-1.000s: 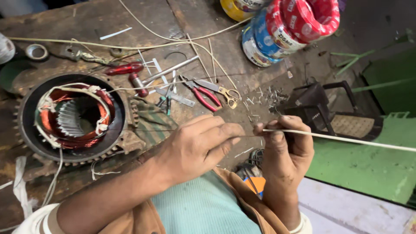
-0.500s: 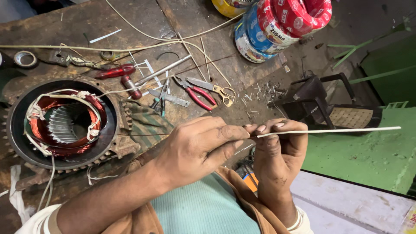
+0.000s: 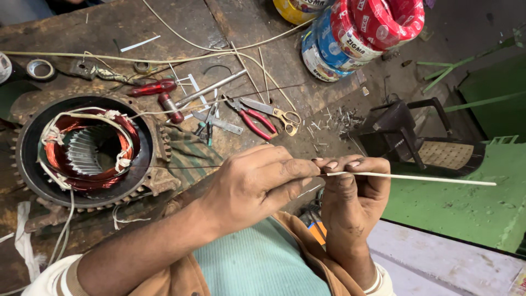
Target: The person works at a bench rewinding an electric motor stator, pressing white insulation strips and wire into the stator slots and arranging the windings by hand. They occasionally use pliers and scissors on the wire and, near the end, handle a roll of tape.
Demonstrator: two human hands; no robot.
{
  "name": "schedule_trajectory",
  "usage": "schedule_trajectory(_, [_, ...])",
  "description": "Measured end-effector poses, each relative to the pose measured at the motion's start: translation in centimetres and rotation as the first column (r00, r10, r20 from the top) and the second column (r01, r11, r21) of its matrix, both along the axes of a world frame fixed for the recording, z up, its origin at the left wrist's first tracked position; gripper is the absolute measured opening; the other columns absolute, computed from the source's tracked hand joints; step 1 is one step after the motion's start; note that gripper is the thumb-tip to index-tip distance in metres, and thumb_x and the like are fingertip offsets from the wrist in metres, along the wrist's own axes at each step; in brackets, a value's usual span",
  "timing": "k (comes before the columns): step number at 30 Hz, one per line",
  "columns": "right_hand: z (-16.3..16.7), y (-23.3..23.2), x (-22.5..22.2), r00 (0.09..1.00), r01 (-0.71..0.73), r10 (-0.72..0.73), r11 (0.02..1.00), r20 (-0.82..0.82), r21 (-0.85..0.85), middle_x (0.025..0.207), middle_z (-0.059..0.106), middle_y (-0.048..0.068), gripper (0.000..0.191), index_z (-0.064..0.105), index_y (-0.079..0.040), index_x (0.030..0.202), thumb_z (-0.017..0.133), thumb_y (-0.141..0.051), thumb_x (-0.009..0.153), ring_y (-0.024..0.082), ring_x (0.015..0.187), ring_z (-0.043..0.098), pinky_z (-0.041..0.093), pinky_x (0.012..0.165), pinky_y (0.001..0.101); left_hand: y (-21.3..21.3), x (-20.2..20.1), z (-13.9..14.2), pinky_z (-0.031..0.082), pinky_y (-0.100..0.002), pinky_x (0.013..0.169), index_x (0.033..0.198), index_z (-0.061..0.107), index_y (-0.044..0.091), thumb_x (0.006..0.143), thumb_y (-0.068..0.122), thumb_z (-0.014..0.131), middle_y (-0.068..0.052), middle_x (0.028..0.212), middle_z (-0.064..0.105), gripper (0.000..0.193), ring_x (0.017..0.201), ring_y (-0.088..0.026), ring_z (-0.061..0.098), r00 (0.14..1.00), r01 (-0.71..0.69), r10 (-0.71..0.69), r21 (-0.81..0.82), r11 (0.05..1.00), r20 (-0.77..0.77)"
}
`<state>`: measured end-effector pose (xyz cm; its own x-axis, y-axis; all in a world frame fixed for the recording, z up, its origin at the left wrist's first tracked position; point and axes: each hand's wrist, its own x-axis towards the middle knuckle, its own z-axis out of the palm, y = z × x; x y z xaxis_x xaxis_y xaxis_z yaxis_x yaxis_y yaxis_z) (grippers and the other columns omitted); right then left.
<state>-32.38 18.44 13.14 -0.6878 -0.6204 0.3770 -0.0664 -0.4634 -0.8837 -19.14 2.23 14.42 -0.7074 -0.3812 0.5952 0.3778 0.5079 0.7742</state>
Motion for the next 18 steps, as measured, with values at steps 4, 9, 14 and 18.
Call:
schedule_trajectory(4, [-0.1, 0.2, 0.1, 1.0, 0.024, -0.024, 1.0, 0.011, 0.005, 0.102, 0.065, 0.013, 0.021, 0.051, -0.004, 0.119, 0.069, -0.007, 0.108, 0.023, 0.101, 0.068, 0.055, 0.105, 0.0453, 0.1, 0.1, 0.0, 0.053, -0.037, 0.071, 0.114, 0.072, 0.013, 0.094, 0.016, 0.076, -0.004, 0.086, 0.064, 0.021, 0.079, -0.024, 0.066, 1.0, 0.001, -0.001, 0.005, 1.0, -0.01])
schedule_trajectory(9, [-0.2, 0.3, 0.4, 1.0, 0.002, -0.001, 1.0, 0.031, -0.019, 0.101, 0.065, 0.013, 0.022, 0.051, -0.004, 0.118, 0.07, -0.007, 0.107, 0.023, 0.101, 0.068, 0.055, 0.105, 0.0457, 0.2, 0.2, 0.2, 0.053, -0.037, 0.072, 0.113, 0.072, 0.014, 0.093, 0.015, 0.077, -0.004, 0.086, 0.064, 0.021, 0.08, -0.024, 0.066, 1.0, 0.01, -0.01, 0.011, 1.0, -0.008])
schedule_trajectory(14, [0.1, 0.3, 0.9, 0.999, 0.018, -0.018, 1.0, -0.029, 0.001, 0.1, 0.065, 0.012, 0.02, 0.051, -0.004, 0.112, 0.07, -0.007, 0.109, 0.021, 0.1, 0.067, 0.055, 0.105, 0.0443, 0.4, 0.5, 0.1, 0.055, -0.036, 0.075, 0.114, 0.07, 0.013, 0.094, 0.014, 0.076, -0.004, 0.091, 0.066, 0.021, 0.083, -0.024, 0.068, 0.999, 0.012, -0.012, 0.006, 1.0, -0.036])
schedule_trajectory(18, [1.1, 0.2, 1.4, 0.963, 0.03, 0.01, 0.989, -0.27, 0.144, 0.102, 0.066, 0.012, 0.015, 0.054, -0.004, 0.112, 0.068, -0.005, 0.107, 0.02, 0.104, 0.066, 0.055, 0.103, 0.0381, 0.9, 0.5, -0.3, 0.056, -0.038, 0.079, 0.12, 0.058, 0.009, 0.102, 0.019, 0.072, -0.006, 0.101, 0.069, 0.025, 0.088, -0.023, 0.07, 1.0, 0.018, -0.018, 0.049, 0.999, 0.003])
